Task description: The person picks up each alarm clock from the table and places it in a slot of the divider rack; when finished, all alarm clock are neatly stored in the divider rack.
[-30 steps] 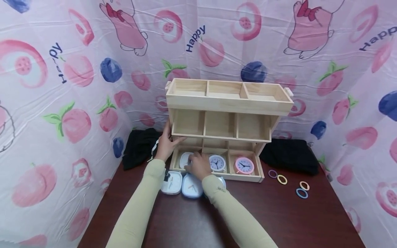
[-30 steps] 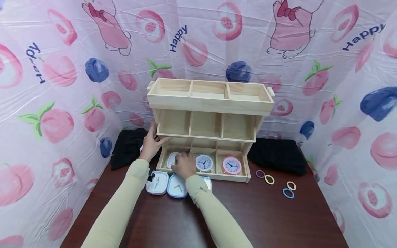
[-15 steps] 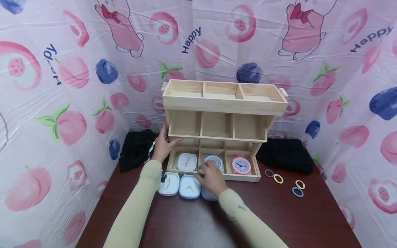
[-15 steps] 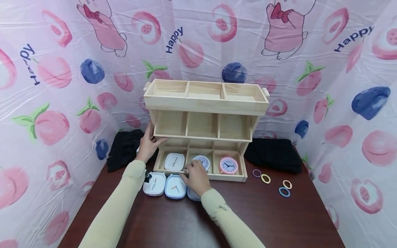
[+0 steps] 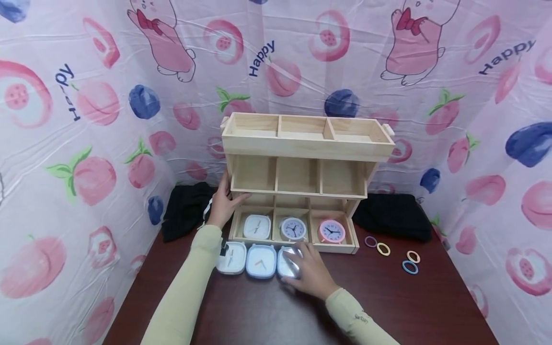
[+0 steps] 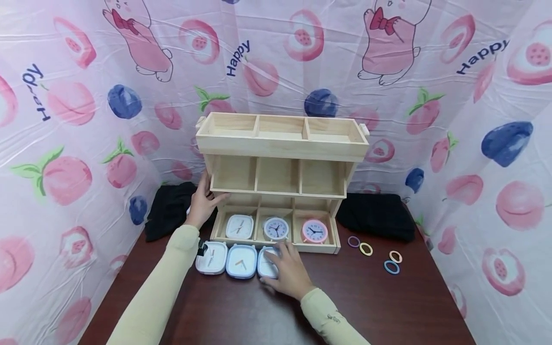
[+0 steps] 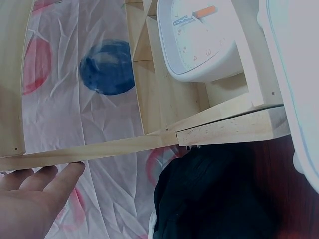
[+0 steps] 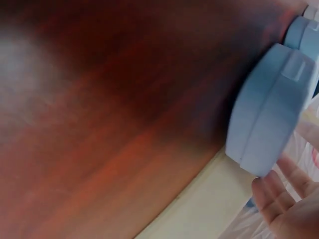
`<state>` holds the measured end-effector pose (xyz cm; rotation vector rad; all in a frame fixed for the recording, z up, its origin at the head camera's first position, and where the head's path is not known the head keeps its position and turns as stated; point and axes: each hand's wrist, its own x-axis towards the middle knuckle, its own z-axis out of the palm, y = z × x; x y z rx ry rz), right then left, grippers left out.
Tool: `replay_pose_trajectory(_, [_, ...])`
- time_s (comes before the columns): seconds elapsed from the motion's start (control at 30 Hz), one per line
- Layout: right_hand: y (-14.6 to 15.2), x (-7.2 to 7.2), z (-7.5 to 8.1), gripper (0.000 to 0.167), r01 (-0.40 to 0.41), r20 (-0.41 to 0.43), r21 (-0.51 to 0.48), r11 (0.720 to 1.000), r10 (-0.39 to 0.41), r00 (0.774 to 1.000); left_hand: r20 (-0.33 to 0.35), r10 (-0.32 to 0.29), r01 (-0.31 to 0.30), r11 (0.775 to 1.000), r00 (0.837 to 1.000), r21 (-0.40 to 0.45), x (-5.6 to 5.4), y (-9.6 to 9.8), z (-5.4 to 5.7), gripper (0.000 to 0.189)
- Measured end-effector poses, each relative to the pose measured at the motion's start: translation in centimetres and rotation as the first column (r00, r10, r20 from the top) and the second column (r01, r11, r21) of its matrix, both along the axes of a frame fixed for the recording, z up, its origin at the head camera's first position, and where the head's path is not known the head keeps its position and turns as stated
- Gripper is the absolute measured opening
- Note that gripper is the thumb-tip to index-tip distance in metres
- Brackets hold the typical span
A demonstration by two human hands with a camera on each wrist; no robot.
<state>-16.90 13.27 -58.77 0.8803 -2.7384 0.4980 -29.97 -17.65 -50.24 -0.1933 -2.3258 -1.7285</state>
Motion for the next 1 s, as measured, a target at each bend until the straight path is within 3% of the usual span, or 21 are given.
replay_pose_trajectory(0.23, [0.5, 0.7, -0.6, 0.079, 0.04, 0.064, -0.023, 0.999, -0.038, 0.997, 0.01, -0.002, 0.002, 1.0, 1.0, 0.005, 0.1, 0.1, -0.2, 0.109])
replay_pose_trajectory(0.57, [1.8, 1.8, -1.2, 0.078, 0.084, 0.049, -0.071, 0.994, -0.08, 0.996, 0.004, 0.005, -0.005, 1.0, 1.0, 0.0, 0.1, 0.1, -0.2, 0.109])
replay_pose_trajectory(0.83, [3.4, 3.3, -0.6, 0.076, 0.091, 0.099, -0.017, 0.996, -0.088, 0.991, 0.007, 0.022, -0.021, 0.999, 1.0, -0.025, -0.1, 0.3, -0.2, 0.108])
replay_pose_trajectory(1.0, [4.1, 3.4, 0.2, 0.074, 0.073, 0.116, -0.005, 0.997, -0.072, 0.991, 0.004, 0.025, -0.025, 1.0, 1.0, -0.015, 0.0, 0.3, -0.1, 0.108])
